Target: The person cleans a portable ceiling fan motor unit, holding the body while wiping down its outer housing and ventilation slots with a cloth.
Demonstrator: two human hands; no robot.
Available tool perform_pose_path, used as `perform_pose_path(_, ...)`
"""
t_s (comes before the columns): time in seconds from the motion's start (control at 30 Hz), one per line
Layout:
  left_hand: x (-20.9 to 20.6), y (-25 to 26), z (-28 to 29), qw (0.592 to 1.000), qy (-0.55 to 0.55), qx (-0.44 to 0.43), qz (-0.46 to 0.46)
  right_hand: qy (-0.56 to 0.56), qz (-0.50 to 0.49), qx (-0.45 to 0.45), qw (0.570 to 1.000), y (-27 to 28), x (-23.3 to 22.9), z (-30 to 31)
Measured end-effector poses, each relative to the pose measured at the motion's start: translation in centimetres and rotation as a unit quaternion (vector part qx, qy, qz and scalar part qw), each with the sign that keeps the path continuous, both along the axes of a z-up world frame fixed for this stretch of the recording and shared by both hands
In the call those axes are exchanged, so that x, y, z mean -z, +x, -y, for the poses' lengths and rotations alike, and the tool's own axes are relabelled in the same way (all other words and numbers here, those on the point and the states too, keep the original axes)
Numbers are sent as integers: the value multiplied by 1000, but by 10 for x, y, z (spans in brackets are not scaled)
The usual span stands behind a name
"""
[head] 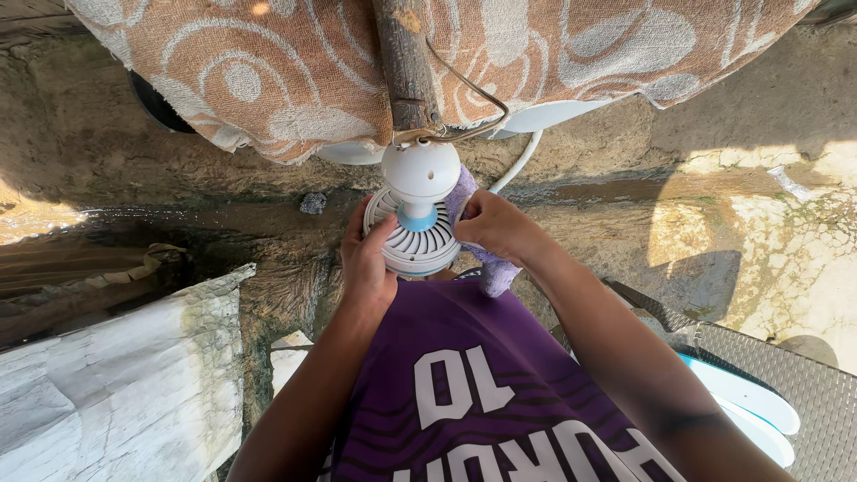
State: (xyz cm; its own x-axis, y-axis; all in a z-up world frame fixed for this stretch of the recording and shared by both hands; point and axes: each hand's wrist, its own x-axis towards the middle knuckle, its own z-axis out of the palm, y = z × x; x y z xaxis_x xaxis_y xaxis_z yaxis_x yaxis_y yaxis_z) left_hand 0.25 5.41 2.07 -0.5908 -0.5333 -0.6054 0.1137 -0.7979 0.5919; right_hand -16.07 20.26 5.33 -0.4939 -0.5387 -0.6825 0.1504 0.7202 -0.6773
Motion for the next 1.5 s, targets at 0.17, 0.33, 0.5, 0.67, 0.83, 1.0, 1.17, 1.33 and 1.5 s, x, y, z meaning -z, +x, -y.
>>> perform_pose_path(0.17,1,3,5,1000,-11,1,0,-39,26,-18,999,-12,23,12)
perform_pose_path(0.33,1,6,10,1000,-16,12,-12,-14,92,-9,996,-30,25,29)
perform_pose_path(0.5,1,9,11,1000,-9,22,-5,-41,39,-76,995,-45,19,47)
perform_pose_path(0.67,2,8,9,999,5,33,-13,-100,37,-112,988,-53,31,35)
perform_pose_path(0.83,4,6,6,999,37,31,-23,-74,103,103,986,-33,40,8)
perform_pose_path(1.0,2,4,3,998,33,34,-38,-139,268,332,894,-18,25,-25)
perform_pose_path(1.17,-3,3,5,998,31,41,-37,-233,111,127,958,-20,19,-33)
perform_pose_path(1.33,-2,4,5,998,35,42,-35,-101,-93,18,990,-27,0,-30)
perform_pose_path(1.5,6,5,7,997,41,44,-49,-328,41,30,943,-42,20,-27)
